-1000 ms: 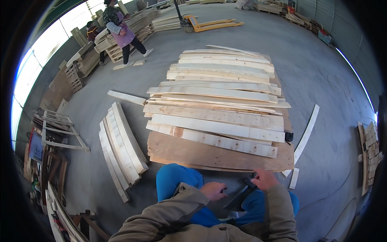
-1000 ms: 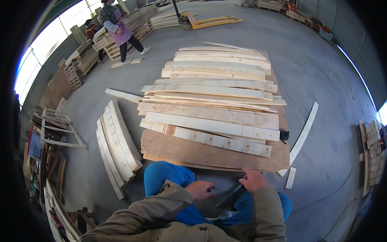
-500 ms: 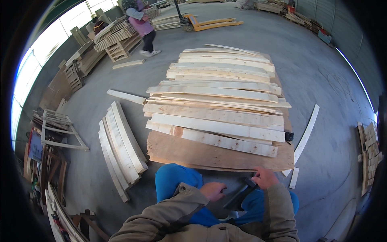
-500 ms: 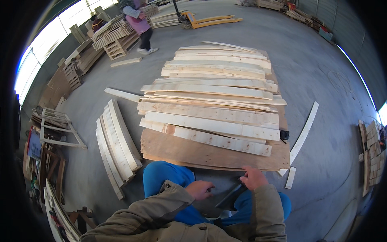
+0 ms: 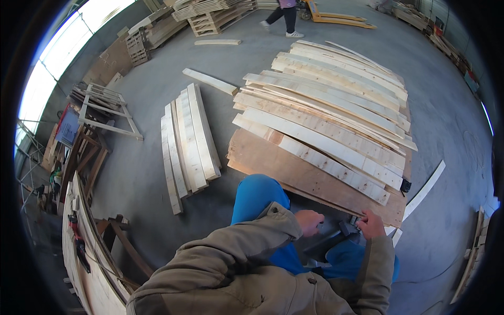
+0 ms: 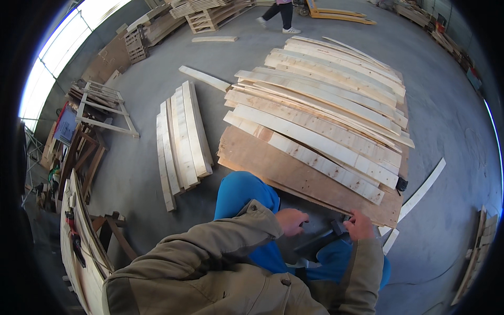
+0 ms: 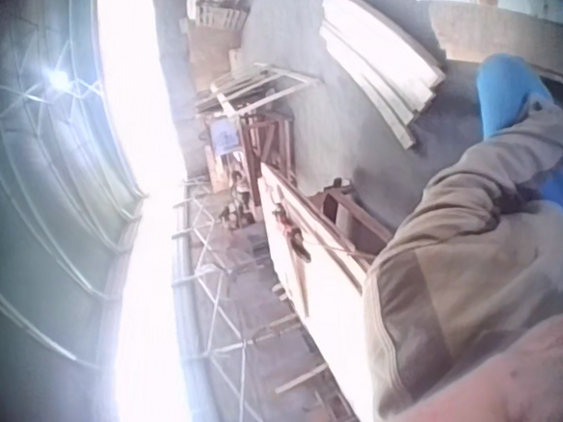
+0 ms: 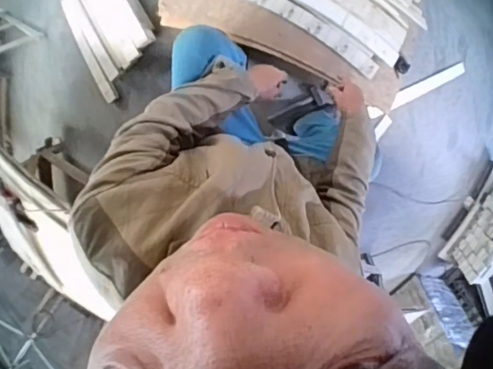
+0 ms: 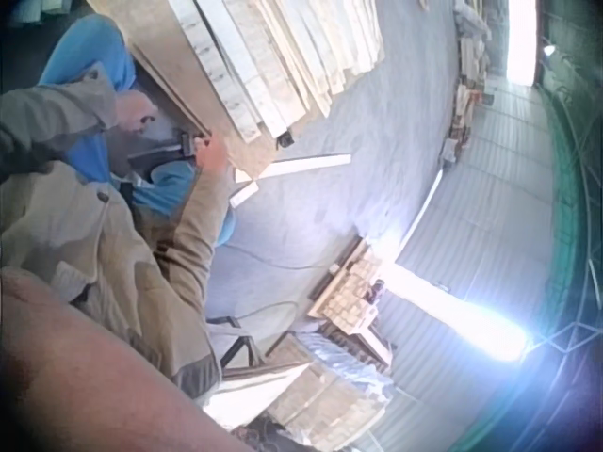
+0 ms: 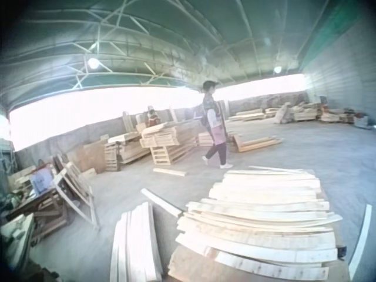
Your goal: The person sits on the floor and uses a pneumatic nail gun to fasten thin wooden planks onto a larger wooden base. They then pick up the assembled unit and place it on a stack of similar planks.
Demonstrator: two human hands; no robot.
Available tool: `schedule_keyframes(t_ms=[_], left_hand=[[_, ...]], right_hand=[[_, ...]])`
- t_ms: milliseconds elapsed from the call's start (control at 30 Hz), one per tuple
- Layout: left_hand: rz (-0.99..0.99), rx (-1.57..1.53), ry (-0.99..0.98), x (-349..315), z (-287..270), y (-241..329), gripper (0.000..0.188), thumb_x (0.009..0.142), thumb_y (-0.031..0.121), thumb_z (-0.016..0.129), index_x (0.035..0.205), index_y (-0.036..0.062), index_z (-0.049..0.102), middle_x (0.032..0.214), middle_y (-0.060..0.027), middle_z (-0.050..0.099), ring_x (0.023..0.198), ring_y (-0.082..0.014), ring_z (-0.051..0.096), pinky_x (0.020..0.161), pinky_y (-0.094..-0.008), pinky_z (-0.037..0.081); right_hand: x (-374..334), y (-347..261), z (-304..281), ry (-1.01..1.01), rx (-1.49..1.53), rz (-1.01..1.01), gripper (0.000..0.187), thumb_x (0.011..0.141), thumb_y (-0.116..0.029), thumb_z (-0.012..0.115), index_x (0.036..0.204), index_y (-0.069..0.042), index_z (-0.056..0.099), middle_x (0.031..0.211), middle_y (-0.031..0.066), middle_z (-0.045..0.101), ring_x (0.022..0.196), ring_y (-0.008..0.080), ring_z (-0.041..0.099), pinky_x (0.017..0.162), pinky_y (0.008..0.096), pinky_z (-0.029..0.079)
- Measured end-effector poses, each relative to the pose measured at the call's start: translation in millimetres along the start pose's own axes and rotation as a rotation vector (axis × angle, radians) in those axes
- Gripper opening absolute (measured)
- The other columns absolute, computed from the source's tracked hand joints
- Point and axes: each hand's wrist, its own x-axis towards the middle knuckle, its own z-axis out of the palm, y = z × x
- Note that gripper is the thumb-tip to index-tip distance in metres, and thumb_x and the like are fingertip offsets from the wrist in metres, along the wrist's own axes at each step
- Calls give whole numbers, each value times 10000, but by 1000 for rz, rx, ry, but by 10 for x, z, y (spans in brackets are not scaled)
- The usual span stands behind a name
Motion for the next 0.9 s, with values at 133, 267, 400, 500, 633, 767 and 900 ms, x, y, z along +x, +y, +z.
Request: schedule_keyframes(t_ms=[133, 267, 400, 500, 633, 767, 900], left_hand=[[0, -6, 7, -10, -8, 0, 446, 917, 254, 808, 1302, 50, 712, 1123, -165, 789, 1100, -381, 735, 941, -498, 581], [11, -13, 44, 2, 34, -27, 429, 921, 251, 807, 1292, 56, 717, 1115, -159, 793, 1088, -380, 739, 928, -500, 585], [23, -4, 57, 41, 73, -68, 419, 921, 252, 806, 1284, 61, 720, 1104, -154, 795, 1079, -379, 740, 922, -501, 586], [38, 7, 64, 57, 87, -88, 418, 919, 252, 806, 1282, 63, 721, 1101, -151, 796, 1077, -376, 741, 923, -499, 586], [45, -2, 76, 57, 95, -91, 418, 916, 247, 806, 1282, 64, 721, 1099, -149, 797, 1076, -375, 741, 924, -498, 586], [31, 4, 61, 60, 89, -75, 421, 919, 254, 802, 1286, 65, 720, 1093, -148, 798, 1075, -374, 741, 924, -499, 586], [27, 4, 45, 50, 68, -63, 429, 923, 266, 801, 1294, 67, 718, 1091, -147, 798, 1076, -371, 741, 924, -499, 586]], right_hand=[[16, -3, 12, 1, 5, -4, 537, 875, -133, 824, 1372, 3, 675, 991, 182, 804, 902, 304, 782, 843, 420, 610], [19, -25, 8, 8, 20, -2, 542, 868, -118, 810, 1362, 41, 656, 943, 178, 779, 882, 278, 764, 818, 403, 605], [19, -30, 7, 4, 31, -5, 533, 875, -112, 800, 1365, 42, 656, 936, 173, 777, 871, 265, 760, 807, 396, 603], [38, -13, 18, 9, 32, -18, 529, 876, -106, 794, 1365, 42, 657, 926, 168, 774, 858, 257, 755, 801, 395, 601], [53, 15, 29, 18, 38, -31, 523, 875, -98, 791, 1360, 43, 657, 909, 163, 771, 840, 252, 750, 795, 395, 600], [47, 11, 24, 18, 63, -24, 517, 872, -93, 789, 1355, 39, 660, 902, 159, 774, 833, 250, 751, 788, 392, 599], [36, -10, 16, 20, 54, -26, 514, 870, -97, 787, 1351, 34, 661, 895, 159, 775, 832, 250, 752, 784, 393, 599]])
